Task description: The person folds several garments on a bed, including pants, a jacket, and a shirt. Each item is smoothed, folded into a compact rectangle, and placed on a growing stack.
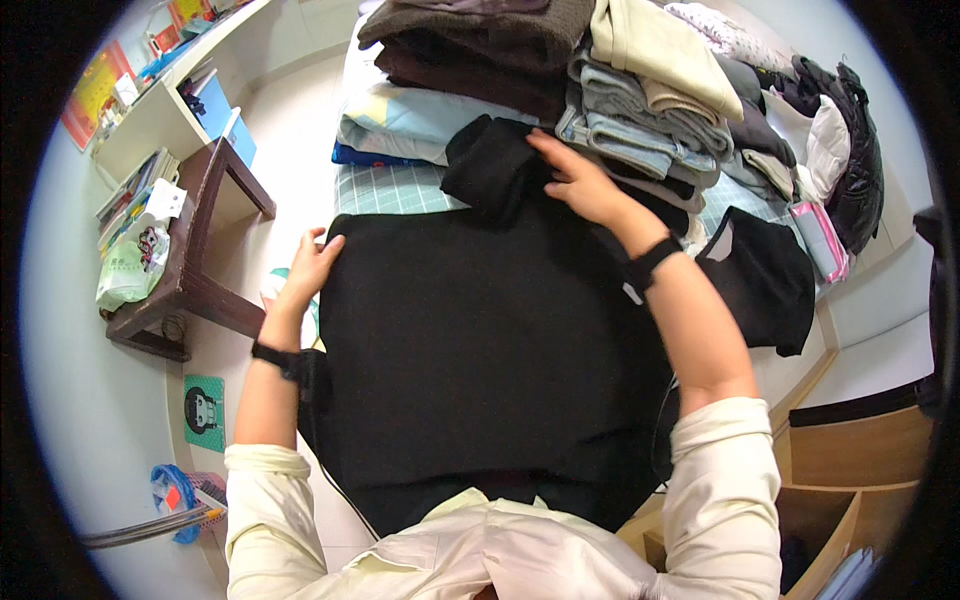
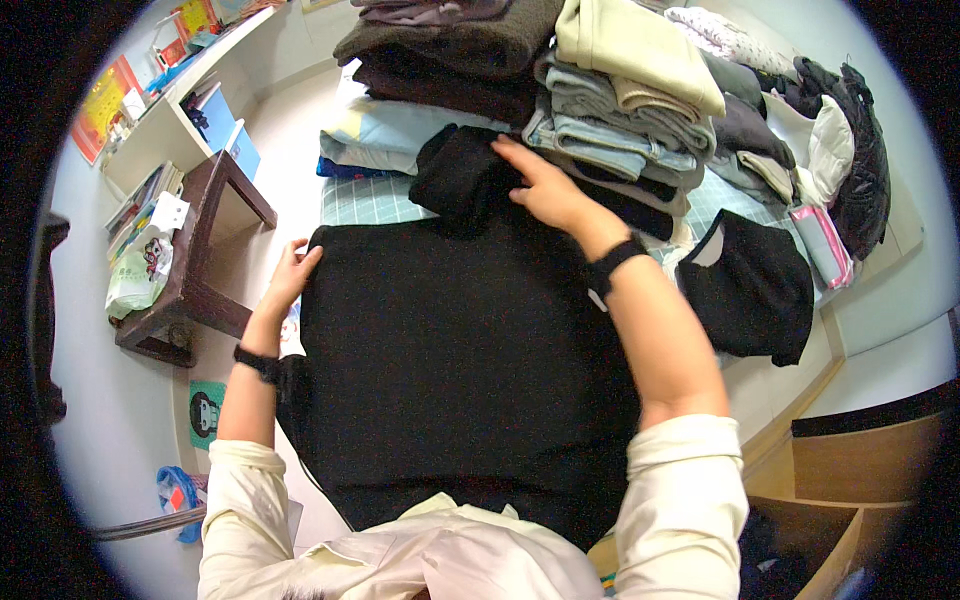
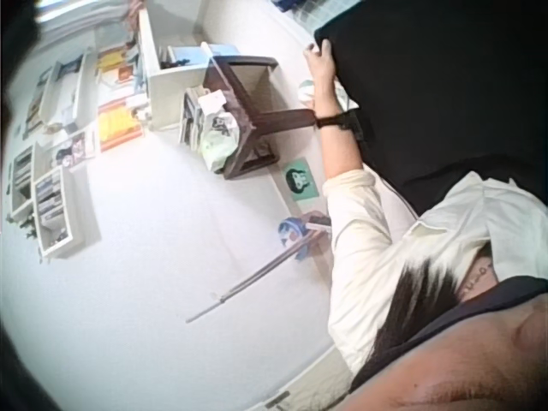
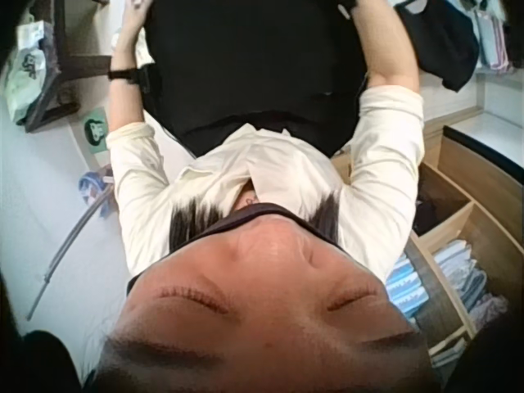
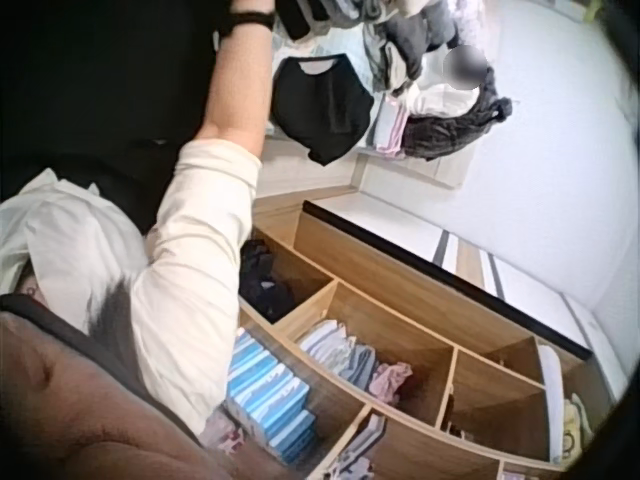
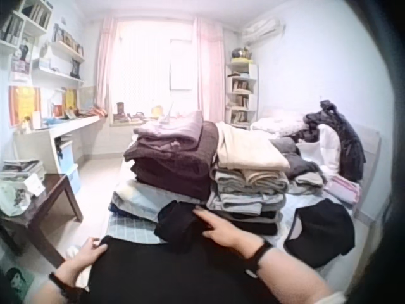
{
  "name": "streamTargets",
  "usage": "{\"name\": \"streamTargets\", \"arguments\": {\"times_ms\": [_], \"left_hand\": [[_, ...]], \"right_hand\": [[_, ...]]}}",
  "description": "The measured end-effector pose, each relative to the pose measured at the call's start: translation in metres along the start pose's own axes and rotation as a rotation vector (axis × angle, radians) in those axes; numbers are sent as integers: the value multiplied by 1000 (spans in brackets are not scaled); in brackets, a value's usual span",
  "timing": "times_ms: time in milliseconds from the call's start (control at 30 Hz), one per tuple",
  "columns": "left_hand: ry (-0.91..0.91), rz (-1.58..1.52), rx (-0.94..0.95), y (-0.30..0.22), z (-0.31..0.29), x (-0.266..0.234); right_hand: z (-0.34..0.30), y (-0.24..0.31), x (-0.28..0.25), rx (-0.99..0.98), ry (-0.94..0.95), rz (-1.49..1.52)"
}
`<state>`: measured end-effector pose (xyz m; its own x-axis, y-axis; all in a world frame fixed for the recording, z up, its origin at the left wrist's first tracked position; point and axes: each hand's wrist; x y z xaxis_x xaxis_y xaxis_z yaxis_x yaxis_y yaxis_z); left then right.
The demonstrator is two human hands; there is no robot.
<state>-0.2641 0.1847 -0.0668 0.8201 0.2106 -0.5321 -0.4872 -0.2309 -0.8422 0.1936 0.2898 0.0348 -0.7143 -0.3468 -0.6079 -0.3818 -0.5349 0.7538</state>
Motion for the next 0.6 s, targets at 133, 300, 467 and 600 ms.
{"name": "streamTargets", "arguments": {"times_ms": [133, 300, 467, 600], "left_hand": [[182, 75, -55, 14, -87, -44], [212, -196, -132, 22, -225, -64], [377, 72, -332, 7, -284, -44], [-65, 268, -131, -3, -289, -18]], "right_hand": [[-99, 9, -41, 117, -54, -100], [-270, 23, -54, 640, -291, -374], [-349, 52, 5, 841, -268, -209], [-337, 56, 38, 948, -407, 80]]}}
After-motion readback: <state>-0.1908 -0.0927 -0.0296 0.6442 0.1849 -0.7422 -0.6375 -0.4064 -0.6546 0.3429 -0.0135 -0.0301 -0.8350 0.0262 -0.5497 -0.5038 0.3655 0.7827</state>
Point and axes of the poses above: each hand's wrist, its own z-axis towards the middle knuckle, its own x-axis out of the palm, y = z × x, and after that the axes turned 3 degrees about -x, right-handed
